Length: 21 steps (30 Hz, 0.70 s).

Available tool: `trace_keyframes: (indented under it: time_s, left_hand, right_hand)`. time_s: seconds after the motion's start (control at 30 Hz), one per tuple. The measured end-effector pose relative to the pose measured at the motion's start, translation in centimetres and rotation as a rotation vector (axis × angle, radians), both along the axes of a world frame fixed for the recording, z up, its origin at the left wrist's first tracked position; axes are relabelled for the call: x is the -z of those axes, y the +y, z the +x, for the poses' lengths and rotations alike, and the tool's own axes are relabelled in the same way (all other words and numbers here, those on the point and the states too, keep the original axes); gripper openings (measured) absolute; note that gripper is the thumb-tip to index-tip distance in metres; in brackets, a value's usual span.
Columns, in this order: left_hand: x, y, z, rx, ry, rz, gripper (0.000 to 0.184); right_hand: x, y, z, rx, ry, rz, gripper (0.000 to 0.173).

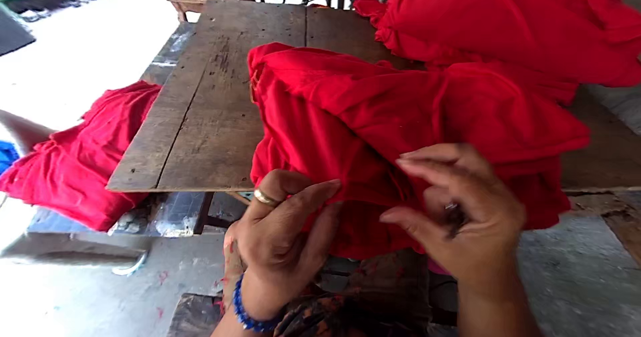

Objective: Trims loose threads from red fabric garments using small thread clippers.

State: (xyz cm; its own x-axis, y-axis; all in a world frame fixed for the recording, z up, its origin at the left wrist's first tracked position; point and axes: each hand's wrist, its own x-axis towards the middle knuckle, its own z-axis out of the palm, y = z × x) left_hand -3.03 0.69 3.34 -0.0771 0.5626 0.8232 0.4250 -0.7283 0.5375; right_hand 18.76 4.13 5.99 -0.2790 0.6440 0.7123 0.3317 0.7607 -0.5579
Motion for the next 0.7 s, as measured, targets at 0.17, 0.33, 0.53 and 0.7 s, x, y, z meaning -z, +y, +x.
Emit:
trace_keyframes:
  time_s: [0.17,0.33,0.53,0.7]
  left_hand:
    - [0.7,-0.3,0.2,0.004,-0.075,0.057,0.007]
    - [3.3,-1.8,1.5,-0.032,-0.401,-0.173,0.037]
    - [1.6,0.4,3.1,0.013,-0.383,-0.336,0.077]
    - [0.0,1.6,2.2,0.061,-0.559,-0.265,0.040]
  right_hand:
    - [1.4,1.1,-4.7,-0.174,0.180,-0.026,0.010]
    - [1.5,1.9,-4.1,-0.249,0.440,-0.280,0.011]
    - [1.1,1.5,-4.3,-0.260,0.325,-0.187,0.008]
    - [1.0,1.0,-4.0,-0.180,0.164,0.036,0.005]
